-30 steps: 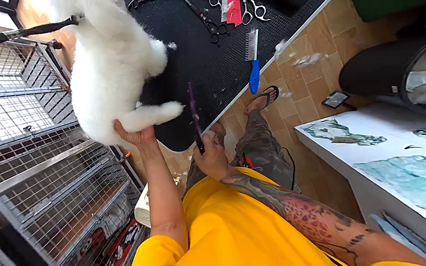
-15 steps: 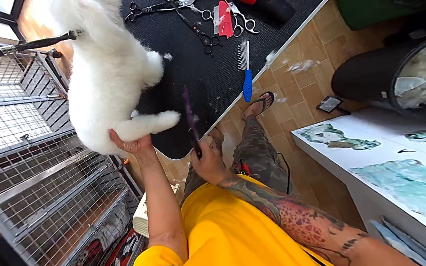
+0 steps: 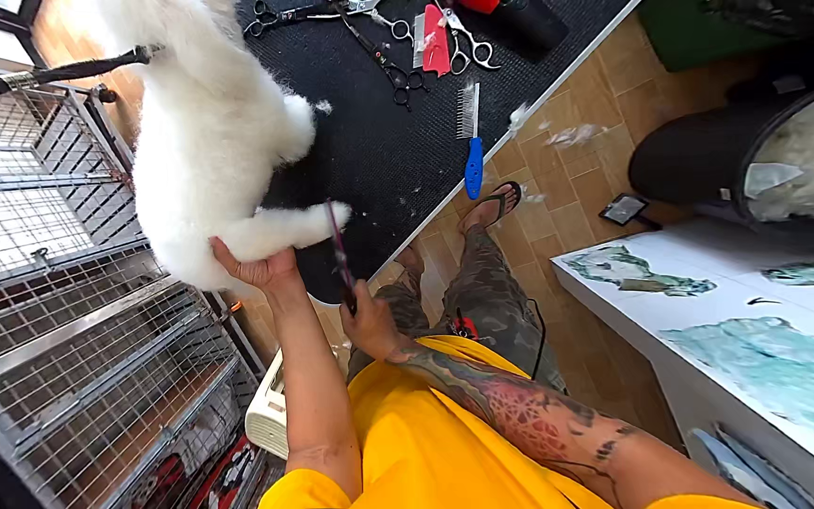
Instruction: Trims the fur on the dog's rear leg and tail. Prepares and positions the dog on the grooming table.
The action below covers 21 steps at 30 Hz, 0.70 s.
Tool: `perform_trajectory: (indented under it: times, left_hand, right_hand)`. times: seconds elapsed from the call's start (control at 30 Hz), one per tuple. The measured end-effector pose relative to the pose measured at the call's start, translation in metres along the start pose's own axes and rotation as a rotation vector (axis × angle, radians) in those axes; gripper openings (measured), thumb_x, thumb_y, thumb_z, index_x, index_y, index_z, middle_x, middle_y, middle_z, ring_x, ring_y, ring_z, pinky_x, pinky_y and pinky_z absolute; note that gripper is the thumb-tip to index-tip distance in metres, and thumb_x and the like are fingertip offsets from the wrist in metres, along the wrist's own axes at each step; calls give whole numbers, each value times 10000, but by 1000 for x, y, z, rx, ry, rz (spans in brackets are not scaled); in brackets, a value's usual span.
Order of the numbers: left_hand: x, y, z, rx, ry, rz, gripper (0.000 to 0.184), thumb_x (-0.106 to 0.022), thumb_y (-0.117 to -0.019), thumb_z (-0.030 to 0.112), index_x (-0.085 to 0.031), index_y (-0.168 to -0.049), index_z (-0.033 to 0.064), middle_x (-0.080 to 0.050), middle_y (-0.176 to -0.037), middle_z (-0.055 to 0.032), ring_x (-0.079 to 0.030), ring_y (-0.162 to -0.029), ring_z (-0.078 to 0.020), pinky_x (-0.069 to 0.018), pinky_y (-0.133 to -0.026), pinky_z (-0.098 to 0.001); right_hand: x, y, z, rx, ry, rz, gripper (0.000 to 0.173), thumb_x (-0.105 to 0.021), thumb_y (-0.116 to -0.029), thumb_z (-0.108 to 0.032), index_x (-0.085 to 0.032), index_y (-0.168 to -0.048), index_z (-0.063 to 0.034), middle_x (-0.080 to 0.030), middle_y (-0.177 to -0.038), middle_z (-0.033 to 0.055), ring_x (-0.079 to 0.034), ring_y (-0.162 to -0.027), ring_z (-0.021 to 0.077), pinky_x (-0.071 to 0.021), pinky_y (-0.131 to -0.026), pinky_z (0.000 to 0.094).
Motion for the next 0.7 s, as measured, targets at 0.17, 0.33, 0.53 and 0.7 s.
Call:
perform_trajectory:
  times: [0.17,0.33,0.53,0.7]
  left_hand:
    - [1,-4,1,22,7,12,592,-651,-906,529,-530,-1332,135,-620,-1310,-104,-592,-1245,-255,-503,-1040,-532]
    - [10,-6,4,54,7,-11,598,-524,-958,587,-520,-1361,146,-611,-1325,-92,-581,-1258,-245,-490,-1056,-514]
    - [12,-11,6,59,29,9,588,-528,-957,576,-529,-1344,133,-616,-1315,-109,-587,-1250,-269,-491,-1047,-539]
    - [16,-15,14,26,11,-30,577,-545,-958,565,-535,-1338,130,-625,-1303,-107,-593,-1244,-252,-496,-1049,-517]
  right_hand:
    - [58,-36,32,-157,-58,167,328,-579,-960,-175,-616,-1194,51,-684,-767,136,-684,-660,264,-581,-638,471]
    - [131,-61,-18,410,32,61,154,-595,-933,-191,-665,-879,-65,-548,-563,23,-556,-499,153,-459,-462,380]
    - [130,-110,-10,253,491,-413,82,-660,-924,-173,-698,-981,-130,-643,-682,77,-667,-672,298,-516,-599,545]
    - [150,-92,-34,332,321,-150,81,-624,-881,-188,-631,-843,-118,-536,-556,32,-584,-514,235,-450,-466,476]
Point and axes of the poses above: each hand's wrist, its own y-axis away from the middle knuckle, its own x-axis out of the back of the hand, z = x × y, the point moved 7 cm from there along -y, towards the middle knuckle
